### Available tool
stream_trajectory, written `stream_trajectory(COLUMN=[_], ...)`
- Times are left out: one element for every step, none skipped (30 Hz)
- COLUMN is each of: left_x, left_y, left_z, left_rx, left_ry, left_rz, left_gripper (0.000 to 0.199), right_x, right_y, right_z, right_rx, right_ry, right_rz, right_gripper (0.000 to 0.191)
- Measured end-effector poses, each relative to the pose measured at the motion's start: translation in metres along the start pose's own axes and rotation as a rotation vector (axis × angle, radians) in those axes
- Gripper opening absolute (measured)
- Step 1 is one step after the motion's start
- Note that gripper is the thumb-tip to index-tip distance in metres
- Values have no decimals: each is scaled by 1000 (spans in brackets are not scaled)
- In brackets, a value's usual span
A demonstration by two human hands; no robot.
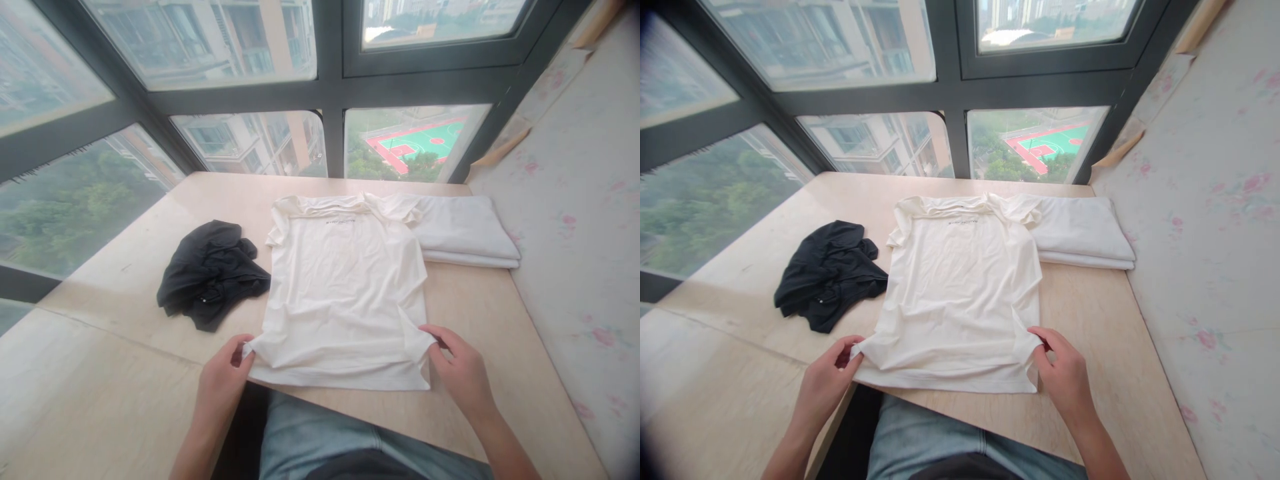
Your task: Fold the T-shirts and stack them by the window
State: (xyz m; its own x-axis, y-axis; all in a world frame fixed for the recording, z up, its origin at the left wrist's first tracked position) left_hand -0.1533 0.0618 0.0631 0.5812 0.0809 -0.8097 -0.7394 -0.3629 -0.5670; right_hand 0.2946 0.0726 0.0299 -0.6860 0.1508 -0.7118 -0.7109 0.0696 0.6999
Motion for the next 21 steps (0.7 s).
stream_trajectory(left_x=[-2,-5,-8,-11,-14,-17,-19,-22,-23,-24,-25,-24,-23,-22,-20,-19,-18,-18,-18,-20,-23], left_y=[0,0,1,3,6,9,12,15,17,19,20,21,20,19,18,17,16,16,17,19,22], left_z=[-1,-3,-5,-6,-8,-10,-12,-13,-15,-16,-18,-20,-21,-22,-23,-23,-23,-22,-20,-18,-16], left_rx=[12,18,15,3,-15,-35,-51,-65,-79,-98,-118,-139,-157,-169,-172,-166,-153,-137,-122,-114,-113], left_ry=[7,7,-4,-23,-48,-74,-100,-124,-142,-158,-166,-165,-159,-150,-137,-119,-97,-75,-59,-53,-53], left_rz=[-29,-51,-63,-62,-49,-30,-10,11,35,65,101,141,182,219,246,259,259,248,228,196,151], left_gripper=[35,38,41,43,44,44,43,41,40,39,39,39,39,39,39,38,37,36,35,34,35], right_x=[-2,-3,-5,-8,-10,-13,-16,-20,-23,-27,-30,-33,-36,-38,-40,-42,-44,-46,-48,-51,-55], right_y=[0,0,0,-1,-2,-4,-7,-10,-13,-16,-19,-21,-23,-24,-25,-25,-26,-27,-29,-32,-35], right_z=[0,0,-1,-1,-1,-1,-1,-1,-1,-1,-1,-2,-2,-3,-4,-4,-5,-5,-4,-4,-3], right_rx=[4,9,15,24,38,58,85,117,155,195,237,276,308,332,345,347,338,319,293,262,233], right_ry=[-11,-22,-35,-52,-72,-97,-125,-152,-177,-200,-219,-235,-246,-255,-264,-272,-280,-287,-290,-286,-273], right_rz=[-5,-10,-18,-28,-38,-48,-56,-64,-72,-81,-93,-104,-114,-121,-125,-130,-136,-147,-162,-183,-206], right_gripper=[33,33,33,32,32,32,31,31,31,31,31,31,32,33,34,35,36,37,38,39,40])
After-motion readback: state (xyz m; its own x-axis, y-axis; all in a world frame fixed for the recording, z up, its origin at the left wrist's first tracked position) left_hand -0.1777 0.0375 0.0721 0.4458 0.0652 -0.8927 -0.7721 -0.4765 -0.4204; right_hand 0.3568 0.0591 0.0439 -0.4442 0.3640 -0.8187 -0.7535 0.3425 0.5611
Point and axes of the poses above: each hand's wrist, its own z-axis towards the middle knuckle, its own x-axis out of the palm, y = z × x, the point moved 2 cm from there along z, towards the middle knuckle, and after that the axes turned 4 degrees about -z, right-handed, at the moved point
